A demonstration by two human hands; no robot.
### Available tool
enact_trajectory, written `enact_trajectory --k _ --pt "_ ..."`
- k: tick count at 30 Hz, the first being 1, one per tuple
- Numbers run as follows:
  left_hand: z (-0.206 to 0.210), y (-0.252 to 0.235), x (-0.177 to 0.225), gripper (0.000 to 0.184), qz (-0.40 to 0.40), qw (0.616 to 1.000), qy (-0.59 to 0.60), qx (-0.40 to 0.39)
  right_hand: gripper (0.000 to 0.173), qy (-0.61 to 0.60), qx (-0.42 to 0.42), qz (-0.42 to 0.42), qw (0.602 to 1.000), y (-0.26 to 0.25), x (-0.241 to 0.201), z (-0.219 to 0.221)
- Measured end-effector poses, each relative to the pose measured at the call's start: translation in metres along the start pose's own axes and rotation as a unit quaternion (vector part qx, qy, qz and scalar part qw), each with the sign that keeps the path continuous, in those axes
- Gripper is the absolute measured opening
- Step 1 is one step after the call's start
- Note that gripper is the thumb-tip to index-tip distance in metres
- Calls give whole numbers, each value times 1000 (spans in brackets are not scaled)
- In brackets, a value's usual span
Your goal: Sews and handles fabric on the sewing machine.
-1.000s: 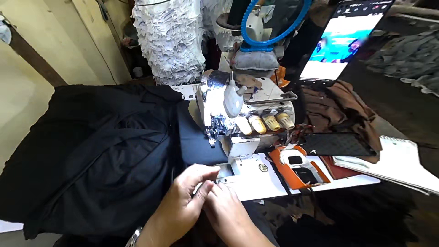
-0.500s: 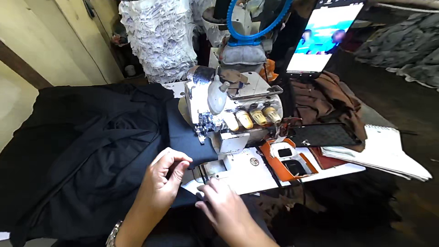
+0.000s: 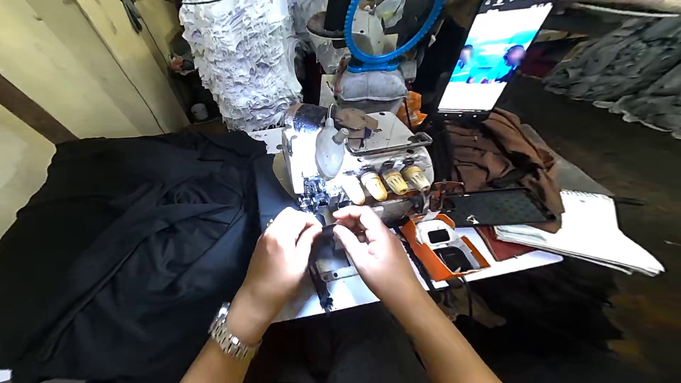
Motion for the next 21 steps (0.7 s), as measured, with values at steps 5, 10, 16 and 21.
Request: enact_trajectory --k 5,10,16,21 --pt "12 -8 -22 11 -31 998 -51 -13 27 -102 -57 119 986 4 37 20" --pt "13 -5 -22 10 -40 998 -52 -2 41 -127 -24 120 984 7 37 25" --pt "10 4 -22 9 -37 997 -66 11 31 -121 -15 118 986 11 36 23" --pt "5 21 -14 12 -47 995 -91 15 30 -152 -40 112 981 33 37 24"
Point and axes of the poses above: each hand's wrist, its own y-axis away from the middle knuckle, its own z-axis out of the palm, x = y × z, the point moved 7 cm from there along -y, towards the middle knuckle, and after that the axes turned 15 degrees about z, right-handed, at the moved point
